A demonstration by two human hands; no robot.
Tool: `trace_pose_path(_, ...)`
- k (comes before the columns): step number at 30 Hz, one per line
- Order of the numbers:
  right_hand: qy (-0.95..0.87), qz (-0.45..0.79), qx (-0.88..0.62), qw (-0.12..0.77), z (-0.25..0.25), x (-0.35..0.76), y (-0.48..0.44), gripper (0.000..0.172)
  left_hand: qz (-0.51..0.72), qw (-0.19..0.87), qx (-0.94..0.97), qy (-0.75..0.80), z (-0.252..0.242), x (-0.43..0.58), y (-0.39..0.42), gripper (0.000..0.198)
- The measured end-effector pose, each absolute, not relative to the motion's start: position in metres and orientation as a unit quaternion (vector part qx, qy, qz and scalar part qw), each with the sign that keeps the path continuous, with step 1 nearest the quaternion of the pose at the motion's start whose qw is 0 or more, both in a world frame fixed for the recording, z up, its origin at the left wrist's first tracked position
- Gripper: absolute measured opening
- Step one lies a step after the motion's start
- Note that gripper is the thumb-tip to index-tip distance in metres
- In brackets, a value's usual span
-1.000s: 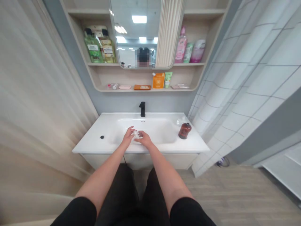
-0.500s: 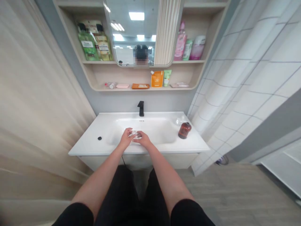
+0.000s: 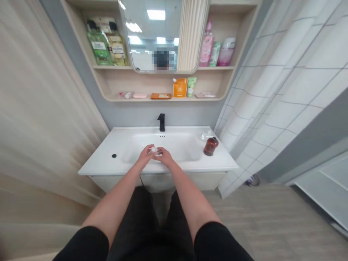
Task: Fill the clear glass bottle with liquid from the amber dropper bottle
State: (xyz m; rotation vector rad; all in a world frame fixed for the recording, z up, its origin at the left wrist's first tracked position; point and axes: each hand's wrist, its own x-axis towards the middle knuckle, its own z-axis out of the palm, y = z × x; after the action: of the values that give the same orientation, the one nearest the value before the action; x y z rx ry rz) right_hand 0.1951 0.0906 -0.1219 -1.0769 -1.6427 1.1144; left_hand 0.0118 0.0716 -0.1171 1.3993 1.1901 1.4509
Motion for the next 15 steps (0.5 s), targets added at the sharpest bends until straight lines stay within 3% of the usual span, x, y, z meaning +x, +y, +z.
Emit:
trace_pose_path(7,-0.635,0.475,-0.410,0.451,-0.121,0.194,0.088,0.073,0.547,0.404,0.562,0.471,-0.108,0.008,0.071,0.063)
trace_pose_path(11,-0.636,0.508,-0.378,0.441,-0.120,0.192,0.086,0.091,0.572,0.279,0.564,0.526,-0.096,-0.019,0.067,0.053)
trace_pose_path(15,-0.655,0.512,-0.378,0.407,-0.121,0.189,0.086,0.083,0.559,0.139,0.614,0.540,-0.069,-0.067,0.064,0.036)
